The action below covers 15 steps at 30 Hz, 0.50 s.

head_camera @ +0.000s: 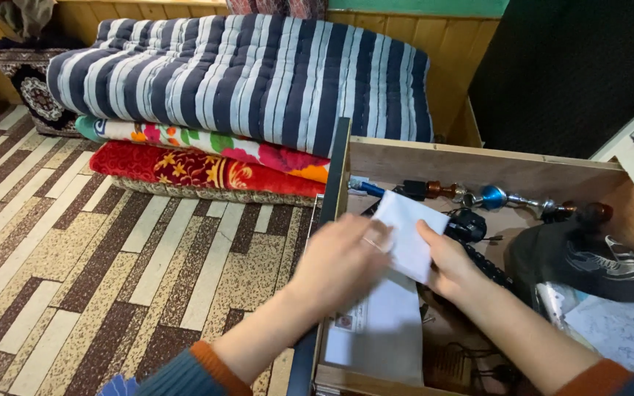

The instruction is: The person organizes items in a bedroom by moving a keyboard, a bag, papers, and metal rings from the floor into an open drawer. They also handle a small brush and a dustpan while sorting the items.

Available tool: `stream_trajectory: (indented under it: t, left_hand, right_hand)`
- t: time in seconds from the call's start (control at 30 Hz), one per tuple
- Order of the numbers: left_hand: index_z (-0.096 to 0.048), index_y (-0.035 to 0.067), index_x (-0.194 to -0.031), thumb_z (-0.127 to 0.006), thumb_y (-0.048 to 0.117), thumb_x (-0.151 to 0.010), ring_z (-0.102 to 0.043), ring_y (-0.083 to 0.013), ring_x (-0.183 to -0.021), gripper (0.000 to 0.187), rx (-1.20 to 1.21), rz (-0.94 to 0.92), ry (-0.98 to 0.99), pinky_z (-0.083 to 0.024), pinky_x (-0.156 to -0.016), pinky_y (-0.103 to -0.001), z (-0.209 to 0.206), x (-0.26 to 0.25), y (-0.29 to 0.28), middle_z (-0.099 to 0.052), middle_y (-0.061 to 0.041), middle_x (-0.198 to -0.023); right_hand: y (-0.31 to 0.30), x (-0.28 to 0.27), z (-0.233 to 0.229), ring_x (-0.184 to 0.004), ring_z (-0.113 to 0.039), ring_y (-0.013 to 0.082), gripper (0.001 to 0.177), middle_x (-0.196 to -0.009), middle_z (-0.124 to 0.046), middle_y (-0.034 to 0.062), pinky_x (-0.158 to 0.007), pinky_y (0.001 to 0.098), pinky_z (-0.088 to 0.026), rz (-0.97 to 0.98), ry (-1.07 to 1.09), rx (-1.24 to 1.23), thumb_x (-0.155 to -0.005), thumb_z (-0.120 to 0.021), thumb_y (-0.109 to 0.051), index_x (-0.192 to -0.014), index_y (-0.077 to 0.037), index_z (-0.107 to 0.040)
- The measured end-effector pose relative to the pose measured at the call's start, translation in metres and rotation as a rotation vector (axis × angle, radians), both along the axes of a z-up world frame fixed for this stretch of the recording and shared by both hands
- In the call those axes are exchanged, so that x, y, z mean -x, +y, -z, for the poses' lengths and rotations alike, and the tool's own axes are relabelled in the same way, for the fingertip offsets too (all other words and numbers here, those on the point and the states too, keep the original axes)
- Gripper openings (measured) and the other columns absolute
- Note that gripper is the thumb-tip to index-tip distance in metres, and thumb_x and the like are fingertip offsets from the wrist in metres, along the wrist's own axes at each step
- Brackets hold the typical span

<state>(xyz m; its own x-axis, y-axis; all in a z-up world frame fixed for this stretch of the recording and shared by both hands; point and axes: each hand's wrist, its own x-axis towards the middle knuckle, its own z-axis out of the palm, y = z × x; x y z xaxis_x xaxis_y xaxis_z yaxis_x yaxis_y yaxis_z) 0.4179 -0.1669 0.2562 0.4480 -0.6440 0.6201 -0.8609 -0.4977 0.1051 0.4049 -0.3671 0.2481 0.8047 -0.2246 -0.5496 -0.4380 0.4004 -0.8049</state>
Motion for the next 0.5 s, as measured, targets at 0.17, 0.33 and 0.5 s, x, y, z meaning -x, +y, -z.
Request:
stream_trajectory:
  t: [0.17,0.33,0.5]
  left_hand:
    - [-0.043,-0.002,-0.146,-0.068,0.016,-0.091,-0.038,-0.0421,-0.141,0.063,0.181,-0.315,0.590,-0.039,-0.110,-0.049,-0.010,-0.009,0.031,-0.037,-0.022,-0.153]
    - [-0.028,0.004,-0.157,-0.061,0.018,-0.097,-0.029,-0.0333,-0.152,0.069,0.287,-0.375,0.761,-0.040,-0.112,-0.047,0.006,-0.016,0.027,-0.026,-0.017,-0.166]
    - [-0.036,0.005,-0.154,-0.059,0.019,-0.098,-0.029,-0.0317,-0.152,0.063,0.281,-0.374,0.793,-0.040,-0.111,-0.048,0.003,-0.015,0.028,-0.026,-0.013,-0.166]
  right_hand:
    - [0.015,0.028,-0.006,-0.107,-0.067,0.0359,0.054,-0.119,-0.067,0.0210,-0.086,0.0564,-0.056,-0.233,0.171,0.097,-0.098,-0.061,-0.035,-0.139,-0.002,-0.051]
    - [0.042,0.044,0.006,-0.103,-0.069,0.0295,0.048,-0.120,-0.075,0.0127,-0.089,0.0389,-0.052,-0.430,0.284,0.098,-0.099,-0.055,-0.039,-0.140,-0.015,-0.060]
    - [0.018,0.038,0.039,-0.077,-0.058,0.0271,0.029,-0.095,-0.069,0.0172,-0.076,0.0381,-0.044,-0.780,0.351,0.122,-0.107,-0.050,-0.034,-0.111,-0.007,-0.060]
